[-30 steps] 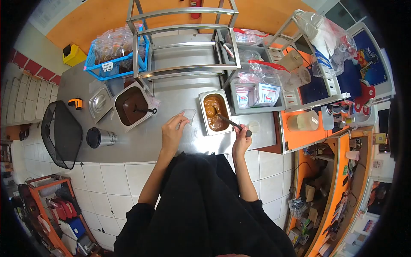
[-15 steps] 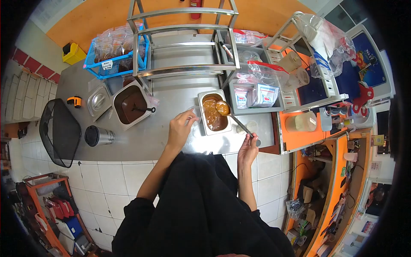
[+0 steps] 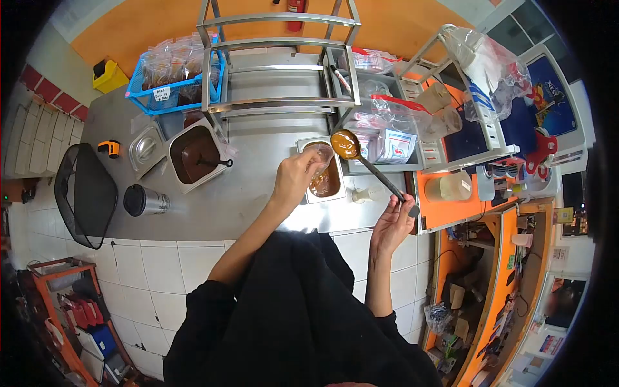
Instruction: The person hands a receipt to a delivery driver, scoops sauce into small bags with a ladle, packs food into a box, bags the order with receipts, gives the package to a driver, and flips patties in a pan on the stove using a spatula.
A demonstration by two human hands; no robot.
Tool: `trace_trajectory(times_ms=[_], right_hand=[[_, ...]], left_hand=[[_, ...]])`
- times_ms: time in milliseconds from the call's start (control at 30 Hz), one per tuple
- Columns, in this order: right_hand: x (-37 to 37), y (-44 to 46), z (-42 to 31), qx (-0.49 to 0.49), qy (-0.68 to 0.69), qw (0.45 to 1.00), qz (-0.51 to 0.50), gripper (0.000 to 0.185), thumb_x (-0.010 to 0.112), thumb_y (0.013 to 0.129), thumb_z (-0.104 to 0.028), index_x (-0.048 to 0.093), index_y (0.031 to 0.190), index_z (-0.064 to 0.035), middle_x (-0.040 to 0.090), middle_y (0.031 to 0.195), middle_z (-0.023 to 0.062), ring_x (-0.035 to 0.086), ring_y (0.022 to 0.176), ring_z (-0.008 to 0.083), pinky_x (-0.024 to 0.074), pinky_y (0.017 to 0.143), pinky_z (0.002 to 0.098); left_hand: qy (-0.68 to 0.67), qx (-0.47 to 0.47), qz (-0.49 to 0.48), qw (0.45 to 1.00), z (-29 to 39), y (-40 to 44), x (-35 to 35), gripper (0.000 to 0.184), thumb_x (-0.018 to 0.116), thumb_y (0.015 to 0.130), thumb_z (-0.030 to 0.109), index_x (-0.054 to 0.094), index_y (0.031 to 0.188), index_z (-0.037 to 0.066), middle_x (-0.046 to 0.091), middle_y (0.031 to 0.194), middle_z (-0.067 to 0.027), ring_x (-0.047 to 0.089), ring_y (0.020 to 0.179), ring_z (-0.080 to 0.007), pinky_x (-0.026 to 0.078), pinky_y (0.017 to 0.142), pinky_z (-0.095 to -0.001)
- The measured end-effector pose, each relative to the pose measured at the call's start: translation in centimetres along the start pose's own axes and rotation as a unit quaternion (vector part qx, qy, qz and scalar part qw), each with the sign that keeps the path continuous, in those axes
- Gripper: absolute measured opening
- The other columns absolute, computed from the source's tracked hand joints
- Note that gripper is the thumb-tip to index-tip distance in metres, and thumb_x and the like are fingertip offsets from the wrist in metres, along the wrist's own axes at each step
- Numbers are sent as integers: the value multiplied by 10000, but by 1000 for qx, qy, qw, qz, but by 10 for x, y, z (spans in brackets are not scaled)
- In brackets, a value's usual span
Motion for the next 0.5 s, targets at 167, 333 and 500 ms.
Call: trace_trajectory(times_ms=[167,333,500], right_hand=[[13,-2,-10,-64,-69,994,-51,225,468,907,-192,522,937,24,570,920,118,564,770,142,466,729,224],[25,-5,-20,-124,-123,981,-84,240,469,908,-206,522,924,27,571,932,140,568,742,157,465,719,246],[35,-6,-29,-163,-144,970,-106,238,475,903,-200,518,921,34,564,926,149,576,735,176,477,713,263]], left_hand=[[-30,19,17,999,10,7,-3,94,626,740,62,566,790,11,604,704,-151,595,625,-304,466,567,-354],[-41,24,27,999,13,9,-4,78,616,742,44,560,777,2,608,707,-148,602,636,-303,466,567,-352],[-31,21,26,999,11,8,-3,76,613,742,36,553,764,-3,612,707,-147,605,642,-300,469,571,-353]])
Point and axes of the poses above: each hand's wrist, its own y-axis towards the middle knuckle, its own x-axis out of the palm, z = x × y, the point moved 6 cm from there along y, towards the middle knuckle
